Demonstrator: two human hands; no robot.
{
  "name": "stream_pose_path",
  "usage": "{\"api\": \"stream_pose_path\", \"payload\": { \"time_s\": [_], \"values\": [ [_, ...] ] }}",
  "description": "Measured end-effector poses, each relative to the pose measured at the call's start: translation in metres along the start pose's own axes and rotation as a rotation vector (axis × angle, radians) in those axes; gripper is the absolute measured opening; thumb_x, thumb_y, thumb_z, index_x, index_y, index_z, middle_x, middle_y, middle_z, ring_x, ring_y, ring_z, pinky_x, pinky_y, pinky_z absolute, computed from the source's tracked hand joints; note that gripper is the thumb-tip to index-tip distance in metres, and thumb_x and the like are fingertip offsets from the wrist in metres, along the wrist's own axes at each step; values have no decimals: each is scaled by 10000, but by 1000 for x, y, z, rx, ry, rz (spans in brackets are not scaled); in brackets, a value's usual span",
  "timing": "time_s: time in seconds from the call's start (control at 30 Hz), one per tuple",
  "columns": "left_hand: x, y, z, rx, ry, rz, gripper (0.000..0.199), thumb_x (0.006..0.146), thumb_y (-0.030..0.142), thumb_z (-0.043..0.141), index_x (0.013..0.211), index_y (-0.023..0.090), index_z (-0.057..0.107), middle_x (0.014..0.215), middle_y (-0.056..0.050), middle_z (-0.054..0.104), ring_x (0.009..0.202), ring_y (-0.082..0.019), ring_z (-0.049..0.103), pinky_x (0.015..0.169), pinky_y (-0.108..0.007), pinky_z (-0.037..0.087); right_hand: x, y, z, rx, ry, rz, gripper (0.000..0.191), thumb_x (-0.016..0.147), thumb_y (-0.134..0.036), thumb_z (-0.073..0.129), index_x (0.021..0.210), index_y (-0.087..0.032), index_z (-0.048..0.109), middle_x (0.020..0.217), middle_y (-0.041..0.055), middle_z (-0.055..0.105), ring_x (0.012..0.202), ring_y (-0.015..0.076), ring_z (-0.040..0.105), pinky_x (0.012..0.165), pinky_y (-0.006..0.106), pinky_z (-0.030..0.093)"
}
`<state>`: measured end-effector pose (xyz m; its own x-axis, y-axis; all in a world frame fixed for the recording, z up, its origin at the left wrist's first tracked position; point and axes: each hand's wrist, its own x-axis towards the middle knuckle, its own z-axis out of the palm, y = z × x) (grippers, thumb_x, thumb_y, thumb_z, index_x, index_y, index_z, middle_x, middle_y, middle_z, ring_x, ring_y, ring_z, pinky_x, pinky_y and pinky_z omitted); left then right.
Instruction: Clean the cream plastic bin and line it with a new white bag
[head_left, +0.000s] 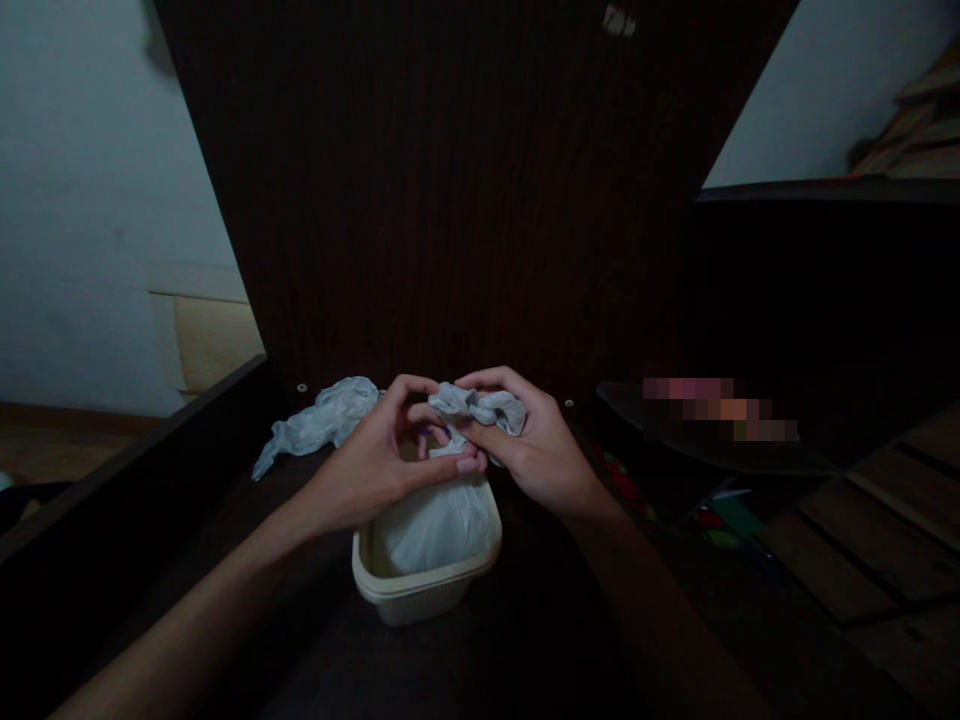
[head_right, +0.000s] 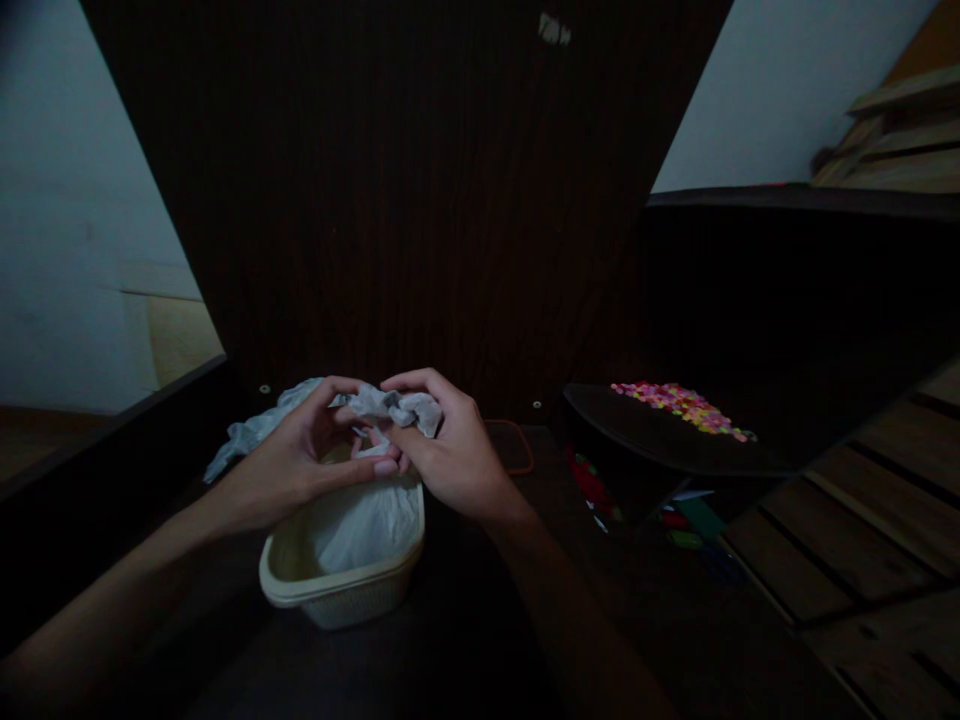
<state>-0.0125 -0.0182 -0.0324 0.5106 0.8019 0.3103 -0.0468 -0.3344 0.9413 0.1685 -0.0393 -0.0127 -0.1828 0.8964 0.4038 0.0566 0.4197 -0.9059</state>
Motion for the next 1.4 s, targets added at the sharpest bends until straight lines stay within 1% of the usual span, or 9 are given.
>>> {"api": "stream_pose_path", "payload": {
  "time_s": [0.13,0.33,0.53,0.67,0.9,0.97,1.07,1.23,1.4],
  "values": [
    [2,1,-6,-15,-40,20,520,801,359,820,1177,227,486,925,-8,692,881,-197,698,797,-346,568,1,2,-3,53,-28,28,241,788,-193,752,997,-223,637,813,-22,633,598,114,589,517,242,464],
    [4,0,-10,56,-1,54,502,807,333,807,1199,215,515,972,-24,702,895,-199,697,775,-318,568,2,0,-7,-85,-60,-87,211,753,-199,783,940,-189,685,868,3,683,767,144,618,680,267,488],
    [2,4,-6,139,-65,48,473,818,295,810,1199,225,537,1024,-9,704,965,-194,698,827,-301,571,2,-2,-4,-104,-45,-113,162,749,-218,792,877,-182,699,807,-1,690,719,143,614,646,267,477],
    [-1,2,-8,304,-136,68,355,835,327,796,1098,225,581,1002,-1,720,934,-203,705,831,-307,555,1,-3,-3,-130,-14,-131,133,760,-225,781,859,-183,702,804,5,701,724,152,626,637,271,475],
    [-4,5,-10,692,-266,80,217,897,397,723,955,201,648,841,-1,686,770,-194,646,699,-292,462,1,-5,-6,-188,75,-150,107,767,-178,761,851,-189,695,794,6,704,700,149,624,608,262,468],
    [-5,9,-10,700,-282,103,188,925,381,691,898,201,645,820,10,663,758,-178,624,693,-282,441,0,-5,-6,-182,103,-147,118,769,-192,768,860,-188,692,792,7,702,690,147,616,596,260,462],
    [-5,13,-10,629,-206,87,218,908,405,705,900,202,625,789,27,614,719,-161,586,658,-271,434,0,-7,-6,-169,99,-151,128,777,-219,775,858,-185,681,783,2,694,680,143,607,596,261,459],
    [-2,8,-7,309,-181,54,306,842,266,761,1082,215,577,927,22,658,889,-175,658,830,-293,513,0,-8,-5,-191,69,-142,107,788,-198,751,862,-194,673,771,-6,681,669,140,596,593,262,448],
    [-2,4,-7,465,-180,17,221,824,317,768,895,192,600,785,32,614,720,-156,587,660,-259,464,0,-7,-5,-191,84,-137,103,776,-165,730,855,-190,667,753,-8,668,661,136,580,588,257,433]
  ]
}}
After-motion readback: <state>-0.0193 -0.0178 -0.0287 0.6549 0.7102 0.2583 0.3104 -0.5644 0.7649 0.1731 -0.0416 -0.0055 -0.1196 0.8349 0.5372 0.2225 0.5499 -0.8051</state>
